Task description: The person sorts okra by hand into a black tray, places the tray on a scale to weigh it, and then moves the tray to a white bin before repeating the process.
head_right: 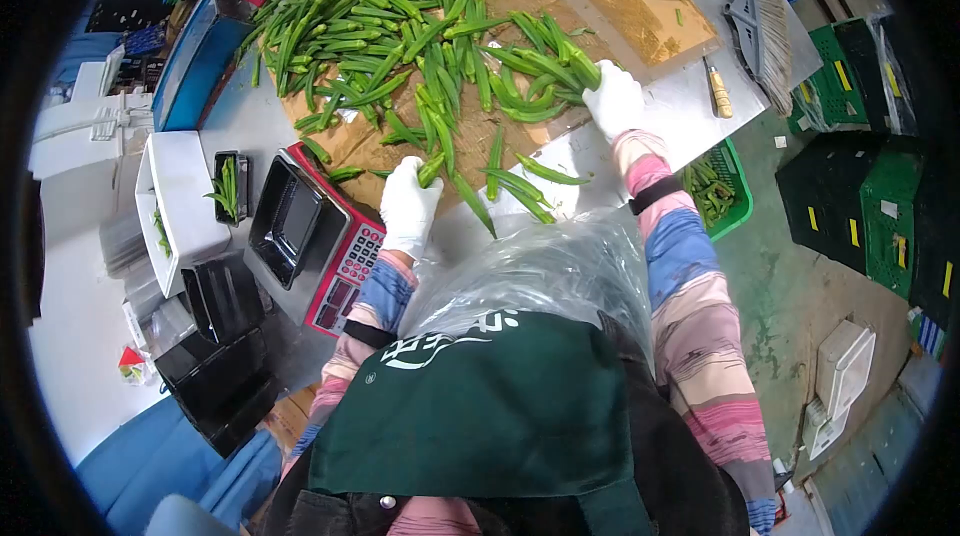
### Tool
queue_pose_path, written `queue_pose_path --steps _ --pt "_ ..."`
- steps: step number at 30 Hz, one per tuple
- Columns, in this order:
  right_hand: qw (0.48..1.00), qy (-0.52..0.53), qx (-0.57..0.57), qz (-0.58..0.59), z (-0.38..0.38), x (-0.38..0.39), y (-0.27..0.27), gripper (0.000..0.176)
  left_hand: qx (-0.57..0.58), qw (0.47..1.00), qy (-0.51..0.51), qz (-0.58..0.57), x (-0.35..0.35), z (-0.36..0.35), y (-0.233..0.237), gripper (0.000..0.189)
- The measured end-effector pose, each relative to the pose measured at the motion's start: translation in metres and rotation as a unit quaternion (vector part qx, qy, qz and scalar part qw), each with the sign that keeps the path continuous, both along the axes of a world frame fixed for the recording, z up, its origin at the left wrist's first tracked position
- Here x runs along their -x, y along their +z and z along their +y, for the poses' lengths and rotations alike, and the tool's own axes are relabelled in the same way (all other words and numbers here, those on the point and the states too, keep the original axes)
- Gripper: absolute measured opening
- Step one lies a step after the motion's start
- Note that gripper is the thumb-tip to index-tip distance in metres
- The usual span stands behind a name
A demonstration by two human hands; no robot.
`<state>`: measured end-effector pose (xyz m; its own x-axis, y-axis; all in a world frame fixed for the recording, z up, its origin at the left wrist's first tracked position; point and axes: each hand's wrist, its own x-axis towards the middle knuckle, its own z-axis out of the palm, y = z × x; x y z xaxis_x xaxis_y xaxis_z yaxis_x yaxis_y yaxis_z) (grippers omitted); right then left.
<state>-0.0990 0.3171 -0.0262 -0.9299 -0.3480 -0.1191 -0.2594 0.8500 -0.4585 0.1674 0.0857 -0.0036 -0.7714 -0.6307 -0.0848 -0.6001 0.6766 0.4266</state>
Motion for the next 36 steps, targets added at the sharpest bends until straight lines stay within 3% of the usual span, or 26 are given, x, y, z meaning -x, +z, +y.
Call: queue_pose_path --steps 1,4,5,8,11,12,15,17,18,19,21,22,26,28,30,33,34,36 --pt "0.998 -0.021 0.051 -0.023 0.005 0.000 0.002 0.041 0.025 1.000 -0.004 -0.011 0.001 0.001 -0.001 0.039" --pt "0.972 -0.060 0.218 -0.061 0.032 0.001 0.003 0.039 -0.173 0.977 0.063 0.106 -0.012 -0.010 0.020 0.040" --pt "0.940 -0.090 0.300 -0.135 0.046 0.003 0.001 0.039 -0.320 0.925 0.101 0.180 -0.019 -0.016 0.022 0.039" --pt "0.786 -0.159 0.493 -0.338 0.070 -0.001 0.014 0.038 -0.533 0.806 0.189 0.172 -0.026 -0.039 0.054 0.032" --pt "0.872 -0.099 0.407 -0.255 0.055 -0.004 0.019 0.039 -0.589 0.754 0.210 0.199 -0.006 -0.041 0.063 0.031" --pt "0.907 -0.071 0.353 -0.219 0.039 -0.011 0.040 0.044 -0.571 0.777 0.187 0.190 0.003 -0.039 0.065 0.033" --pt "0.970 -0.026 0.232 -0.062 -0.004 -0.012 0.035 0.047 -0.482 0.854 0.105 0.167 0.035 -0.037 0.047 0.036" --pt "0.983 0.008 0.184 0.016 -0.029 -0.010 0.011 0.051 -0.266 0.947 0.070 0.166 0.052 -0.030 0.017 0.042" --pt "0.984 0.038 0.152 0.086 -0.036 -0.010 -0.011 0.051 -0.125 0.982 0.046 0.136 0.062 -0.020 0.018 0.047" --pt "0.989 0.039 0.093 0.109 -0.046 -0.014 -0.023 0.052 -0.067 0.995 0.048 0.054 0.071 -0.010 0.020 0.045" --pt "0.993 0.063 -0.004 0.099 -0.054 -0.014 -0.032 0.051 -0.013 1.000 0.006 -0.007 0.073 0.004 0.006 0.047" --pt "0.992 0.065 -0.002 0.109 -0.053 -0.012 -0.030 0.051 0.007 0.999 -0.004 -0.042 0.076 0.008 0.000 0.051" --pt "0.988 -0.008 0.153 -0.026 -0.032 -0.015 0.006 0.045 -0.087 0.995 0.042 0.028 0.074 -0.001 0.004 0.046" --pt "0.909 -0.012 0.317 -0.270 -0.012 -0.015 0.014 0.044 -0.375 0.916 0.029 0.139 0.065 -0.021 0.003 0.045" --pt "0.791 -0.020 0.417 -0.447 -0.001 -0.027 0.026 0.044 -0.637 0.748 0.052 0.181 0.058 -0.021 0.012 0.039" --pt "0.676 -0.048 0.475 -0.561 -0.011 -0.071 0.054 0.042 -0.782 0.597 0.078 0.159 0.050 0.007 0.056 0.042" --pt "0.643 -0.061 0.487 -0.588 -0.014 -0.086 0.062 0.041 -0.783 0.590 0.049 0.193 0.048 0.020 0.070 0.043" --pt "0.540 -0.111 0.531 -0.643 -0.022 -0.105 0.052 0.049 -0.839 0.489 0.101 0.218 0.042 0.026 0.070 0.046"
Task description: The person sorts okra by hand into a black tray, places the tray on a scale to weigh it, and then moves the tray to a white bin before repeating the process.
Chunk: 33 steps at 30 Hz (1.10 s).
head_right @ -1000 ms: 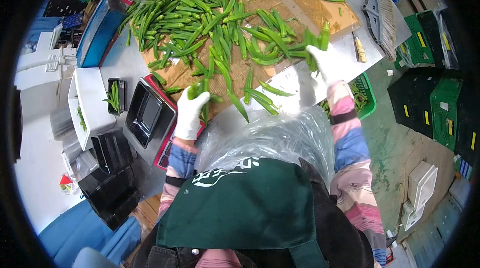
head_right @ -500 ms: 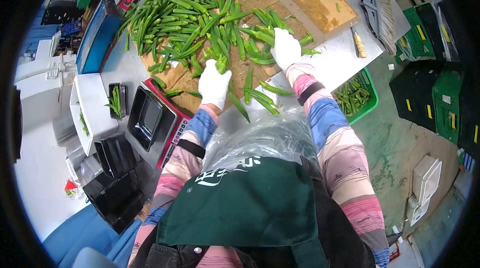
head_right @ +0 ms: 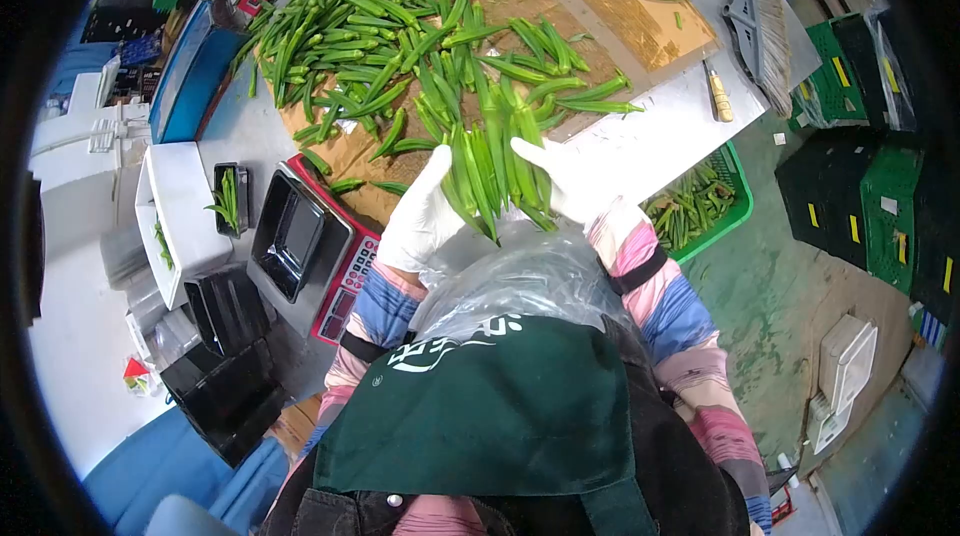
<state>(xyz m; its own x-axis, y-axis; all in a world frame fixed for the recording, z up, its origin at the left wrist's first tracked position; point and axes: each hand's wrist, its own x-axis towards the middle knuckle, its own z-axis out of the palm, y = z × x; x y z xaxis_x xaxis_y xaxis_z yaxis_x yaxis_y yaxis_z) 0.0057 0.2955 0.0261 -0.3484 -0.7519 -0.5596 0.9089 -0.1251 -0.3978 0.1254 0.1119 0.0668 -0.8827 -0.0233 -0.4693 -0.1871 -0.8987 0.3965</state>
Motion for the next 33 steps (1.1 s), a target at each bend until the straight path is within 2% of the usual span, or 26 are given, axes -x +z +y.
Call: queue_pose_path --steps 1,2,5,6,7,8,9,10,11,13,15,16,17,19,21,23,25,27,29,31,33 --pt "1.000 -0.014 0.014 0.011 -0.001 -0.005 0.004 0.050 -0.061 0.998 0.023 -0.002 -0.004 0.002 0.004 0.048" --pt "0.999 -0.027 0.028 0.022 -0.004 -0.010 0.008 0.052 -0.072 0.997 -0.019 0.023 -0.010 0.001 0.011 0.055" --pt "0.986 0.012 -0.020 0.166 -0.010 -0.022 -0.011 0.056 -0.034 0.999 -0.003 0.027 -0.020 0.005 -0.003 0.053" --pt "0.970 0.037 -0.050 0.234 -0.012 -0.024 -0.020 0.058 0.025 0.998 0.033 0.046 -0.019 0.014 0.004 0.056" --pt "0.907 0.166 -0.142 0.360 -0.016 -0.028 0.003 0.057 0.096 0.994 0.030 0.036 -0.019 0.020 -0.001 0.058" --pt "0.802 0.286 -0.229 0.471 -0.015 -0.036 0.030 0.057 0.166 0.985 0.026 0.026 -0.020 0.024 -0.012 0.060" --pt "0.661 0.392 -0.305 0.562 -0.017 -0.040 0.047 0.057 0.235 0.972 0.023 0.015 -0.022 0.026 -0.020 0.063" --pt "0.592 0.407 -0.263 0.644 -0.012 -0.041 0.030 0.056 0.140 0.989 0.053 0.009 -0.023 0.025 -0.023 0.081" --pt "0.512 0.406 -0.225 0.723 -0.006 -0.042 0.013 0.055 0.116 0.991 0.063 0.025 -0.024 0.024 -0.026 0.080" --pt "0.462 0.373 -0.173 0.786 -0.001 -0.041 0.027 0.055 0.068 0.993 0.082 0.054 -0.029 0.021 -0.029 0.077" --pt "0.699 0.299 -0.079 0.644 -0.001 -0.040 0.033 0.053 0.015 0.997 0.055 0.045 -0.035 0.011 -0.034 0.070" --pt "0.782 0.272 -0.045 0.559 -0.004 -0.039 0.045 0.052 -0.029 0.997 0.057 0.043 -0.039 0.007 -0.041 0.069" --pt "0.852 0.236 -0.012 0.467 -0.007 -0.038 0.056 0.051 -0.071 0.995 0.058 0.041 -0.043 0.003 -0.047 0.068" --pt "0.938 0.197 0.022 0.283 -0.017 -0.037 0.094 0.050 -0.070 0.990 0.065 0.108 -0.045 -0.001 -0.028 0.078" --pt "0.952 0.148 0.093 0.251 -0.021 -0.038 0.092 0.050 -0.109 0.976 0.062 0.179 -0.046 -0.008 -0.027 0.083" --pt "0.955 0.097 0.152 0.236 -0.024 -0.043 0.098 0.052 -0.113 0.972 0.072 0.193 -0.049 -0.015 -0.022 0.093" --pt "0.951 0.110 0.110 0.266 -0.022 -0.038 0.099 0.052 -0.148 0.957 0.077 0.238 -0.053 -0.025 -0.019 0.096" --pt "0.944 0.112 0.050 0.307 -0.017 -0.032 0.099 0.052 -0.113 0.969 0.111 0.188 -0.066 -0.040 0.007 0.102" --pt "0.951 0.080 -0.003 0.300 -0.010 -0.029 0.096 0.049 -0.115 0.952 0.152 0.240 -0.085 -0.066 0.020 0.100" --pt "0.954 0.059 -0.020 0.294 0.002 -0.026 0.087 0.048 -0.059 0.944 0.176 0.272 -0.111 -0.106 0.032 0.100" --pt "0.960 0.044 -0.041 0.275 0.010 -0.023 0.078 0.047 0.081 0.947 0.209 0.229 -0.142 -0.143 0.053 0.102"
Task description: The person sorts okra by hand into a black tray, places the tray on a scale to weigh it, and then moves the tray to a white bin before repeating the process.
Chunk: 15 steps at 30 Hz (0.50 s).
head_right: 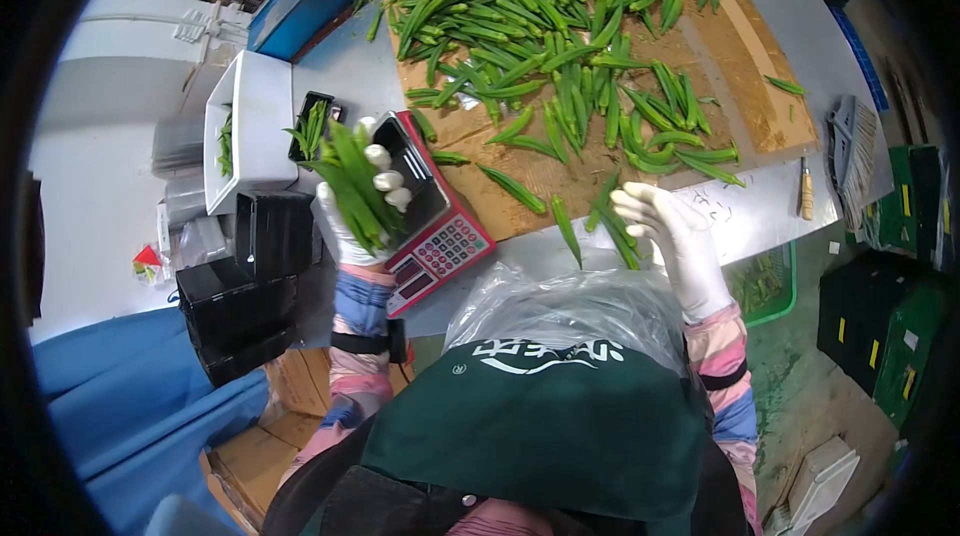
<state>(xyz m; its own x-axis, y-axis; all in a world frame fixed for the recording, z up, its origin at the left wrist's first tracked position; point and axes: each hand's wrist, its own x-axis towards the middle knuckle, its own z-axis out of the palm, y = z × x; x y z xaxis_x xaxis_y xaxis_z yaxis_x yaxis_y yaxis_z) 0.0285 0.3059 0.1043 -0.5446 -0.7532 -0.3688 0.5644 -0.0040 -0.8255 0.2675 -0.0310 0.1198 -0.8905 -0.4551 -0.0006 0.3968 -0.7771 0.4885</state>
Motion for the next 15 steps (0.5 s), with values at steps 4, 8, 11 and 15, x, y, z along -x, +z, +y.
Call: queue_pose_path --steps 4,8,11,15 --pt "0.999 -0.017 -0.005 -0.045 0.003 -0.003 -0.012 0.044 0.198 0.959 0.031 -0.199 -0.044 -0.061 0.032 0.082" --pt "0.999 0.005 0.000 -0.050 -0.008 -0.007 -0.014 0.043 0.560 0.698 0.015 -0.447 -0.041 -0.078 0.023 0.070" --pt "0.999 0.003 -0.009 -0.046 -0.011 -0.005 -0.017 0.043 0.542 0.684 0.137 -0.469 -0.010 -0.035 0.024 0.066" --pt "0.998 -0.011 -0.014 -0.052 -0.008 -0.003 -0.029 0.042 0.645 0.643 0.138 -0.388 0.034 0.038 0.017 0.027"
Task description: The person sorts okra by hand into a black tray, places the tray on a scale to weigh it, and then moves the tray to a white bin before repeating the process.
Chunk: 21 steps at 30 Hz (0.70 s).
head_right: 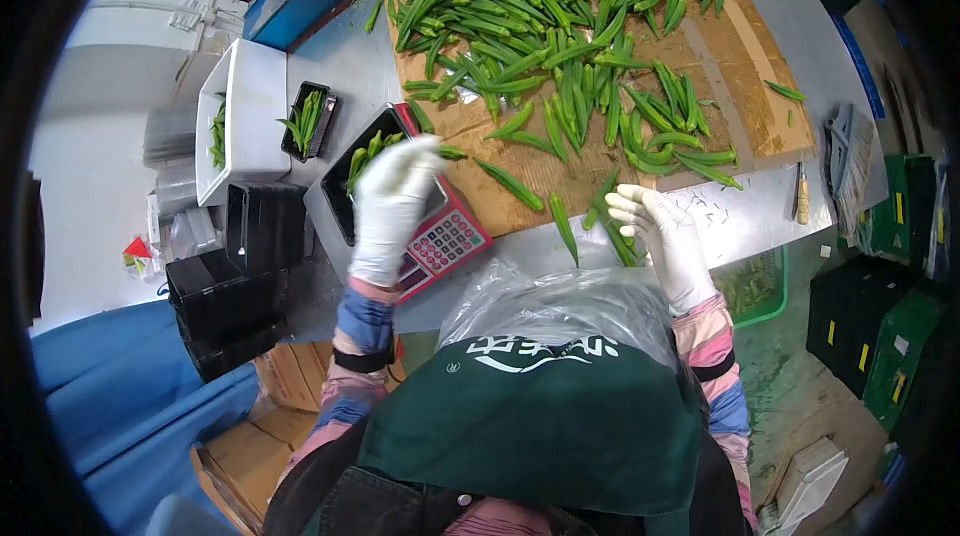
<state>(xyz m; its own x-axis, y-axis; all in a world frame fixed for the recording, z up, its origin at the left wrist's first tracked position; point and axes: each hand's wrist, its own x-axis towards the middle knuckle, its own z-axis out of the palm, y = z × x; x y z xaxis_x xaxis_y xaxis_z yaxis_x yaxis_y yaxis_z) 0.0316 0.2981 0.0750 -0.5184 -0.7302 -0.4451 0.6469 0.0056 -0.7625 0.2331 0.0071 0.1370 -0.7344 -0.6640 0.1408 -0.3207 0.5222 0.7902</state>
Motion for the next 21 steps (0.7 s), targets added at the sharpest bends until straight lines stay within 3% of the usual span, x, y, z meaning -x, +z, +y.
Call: queue_pose_path --steps 3,5,7,8,11,13,14,15,18,21 --pt "1.000 0.004 -0.016 -0.001 -0.001 -0.001 0.000 0.042 0.101 0.984 -0.122 -0.077 0.024 0.047 -0.051 0.021" --pt "1.000 0.007 -0.021 0.008 -0.001 0.000 0.003 0.043 0.232 0.936 -0.179 -0.197 0.038 0.054 -0.093 0.035" --pt "1.000 0.008 -0.006 0.005 0.003 0.000 -0.004 0.044 0.354 0.894 -0.128 -0.242 0.043 0.058 -0.129 0.037" --pt "1.000 0.002 -0.008 -0.006 0.006 0.002 -0.007 0.045 0.339 0.901 -0.107 -0.249 0.044 0.055 -0.151 0.032" --pt "1.000 -0.005 -0.006 -0.024 0.016 0.007 -0.018 0.047 0.199 0.921 -0.131 -0.308 0.056 0.052 -0.116 0.030" --pt "0.999 -0.018 -0.008 -0.040 0.019 0.008 -0.022 0.047 -0.020 0.989 -0.071 -0.132 0.057 0.055 -0.111 0.028" --pt "0.999 -0.016 -0.005 -0.037 0.020 0.010 -0.028 0.047 -0.232 0.969 -0.061 -0.062 0.057 0.055 -0.108 0.032" --pt "0.999 -0.017 -0.006 -0.038 0.019 0.008 -0.028 0.047 -0.432 0.901 -0.048 0.013 0.061 0.055 -0.084 0.035" --pt "0.999 -0.018 -0.006 -0.038 0.014 0.006 -0.027 0.047 -0.664 0.724 -0.065 0.176 0.050 0.059 -0.050 0.045" --pt "0.999 -0.010 -0.007 -0.035 0.011 0.005 -0.027 0.047 -0.704 0.681 -0.047 0.196 0.031 0.057 -0.024 0.048"
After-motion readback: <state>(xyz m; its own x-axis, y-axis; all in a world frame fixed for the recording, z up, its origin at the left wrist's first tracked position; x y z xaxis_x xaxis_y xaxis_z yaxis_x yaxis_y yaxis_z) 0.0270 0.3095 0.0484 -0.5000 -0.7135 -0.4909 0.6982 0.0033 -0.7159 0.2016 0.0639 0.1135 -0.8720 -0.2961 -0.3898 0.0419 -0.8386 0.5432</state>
